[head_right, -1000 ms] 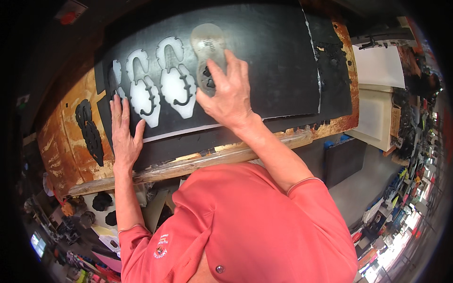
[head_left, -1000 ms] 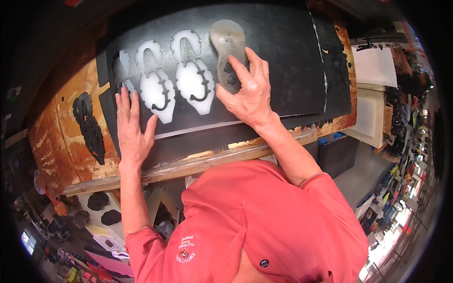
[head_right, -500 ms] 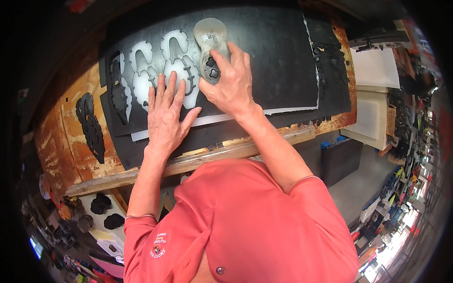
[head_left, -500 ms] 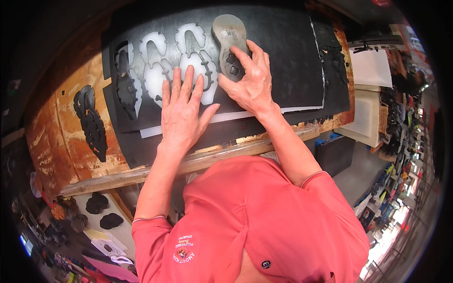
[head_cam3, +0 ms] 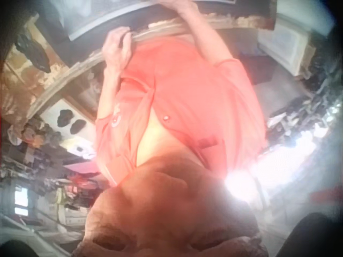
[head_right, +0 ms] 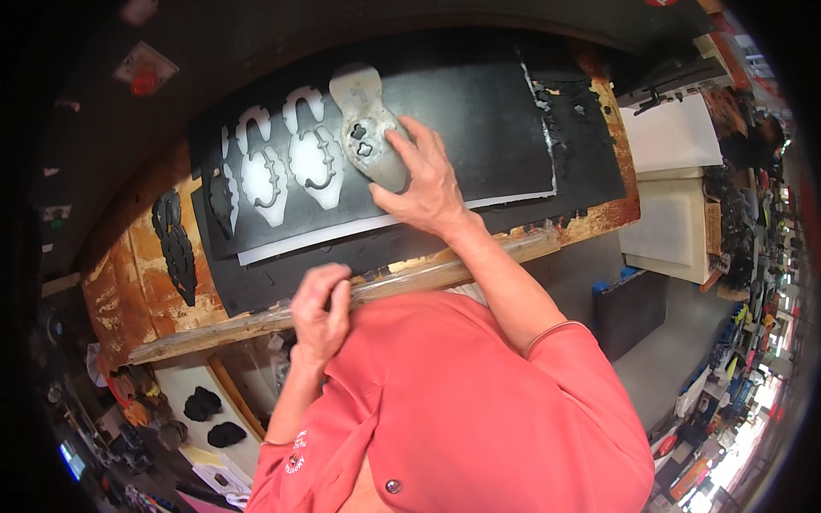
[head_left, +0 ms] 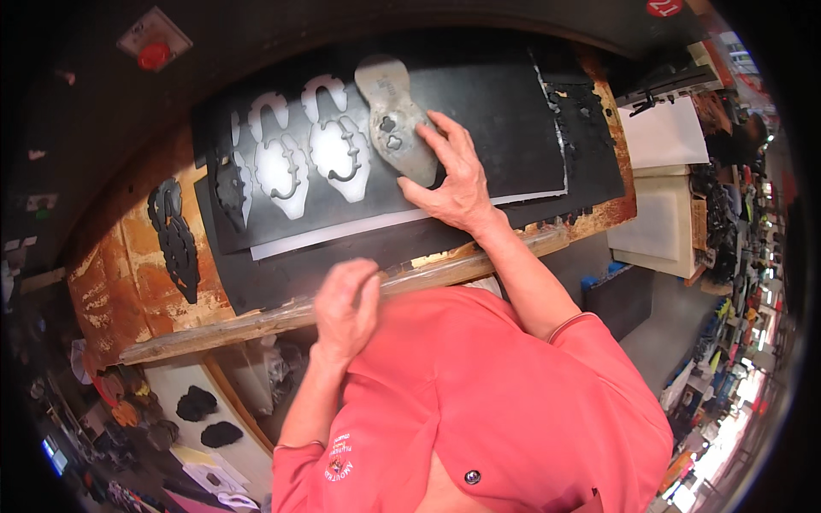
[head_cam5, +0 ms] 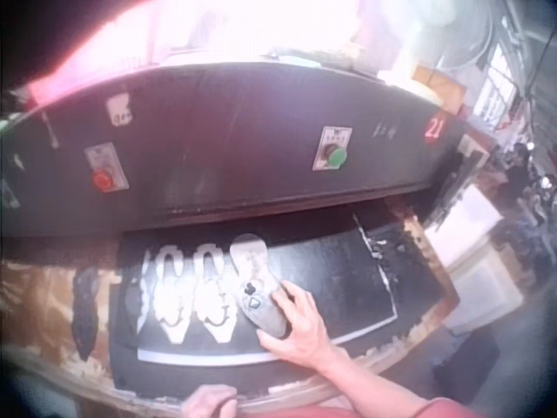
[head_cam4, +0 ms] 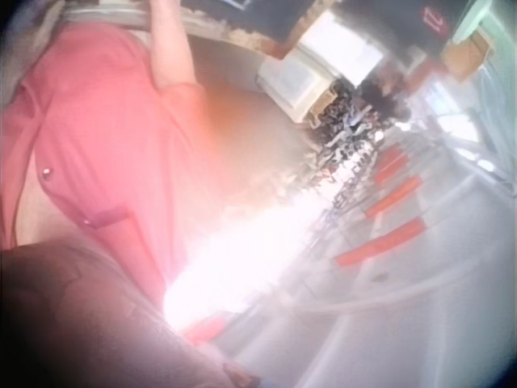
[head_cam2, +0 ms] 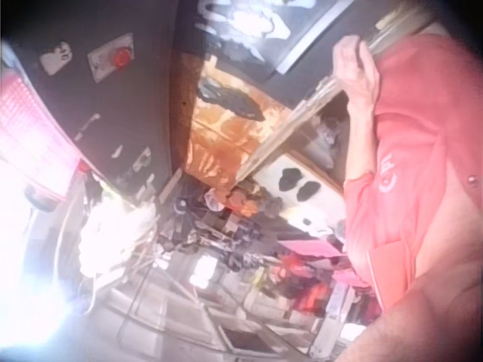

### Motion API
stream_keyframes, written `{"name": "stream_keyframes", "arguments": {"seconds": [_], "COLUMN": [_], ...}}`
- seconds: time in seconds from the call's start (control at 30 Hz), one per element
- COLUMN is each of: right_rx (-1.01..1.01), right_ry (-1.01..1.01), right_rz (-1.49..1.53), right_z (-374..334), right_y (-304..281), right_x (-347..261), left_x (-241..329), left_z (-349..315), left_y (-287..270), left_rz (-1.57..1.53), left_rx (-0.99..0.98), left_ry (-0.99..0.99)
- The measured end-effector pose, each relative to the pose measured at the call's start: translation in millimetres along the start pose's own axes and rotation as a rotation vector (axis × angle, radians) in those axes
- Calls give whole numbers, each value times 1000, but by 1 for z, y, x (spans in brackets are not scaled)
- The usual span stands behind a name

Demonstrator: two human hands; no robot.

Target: The person uses a manual die-cutting press to cut multiple shoe-shaped pieces from a black rubber sheet. They repeatedly place the sheet under the press, align a shoe-shaped template, press down to cut, and remove the cut pieces. The person also replaces the rubber sheet mid-task and continues cutting.

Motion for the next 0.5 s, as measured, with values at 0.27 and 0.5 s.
{"name": "stream_keyframes", "arguments": {"seconds": [0.27, 0.5], "right_rx": [35, 8], "right_ry": [-53, 73], "right_rz": [31, -18], "right_z": [-4, 11], "right_y": [0, 11], "right_x": [-1, -16], "left_x": [1, -1], "left_z": [-5, -13], "left_y": [25, 23], "left_rz": [425, 460], "left_rx": [10, 18], "left_ry": [41, 24]}}
Point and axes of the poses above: each hand's wrist, its own z-axis towards the middle knuckle, its own y-axis out of the palm, x = y × z, the point moved 9 cm from there along z, towards the middle knuckle, and after that the axes turned 8 degrees about -x, right-handed, at the moved point
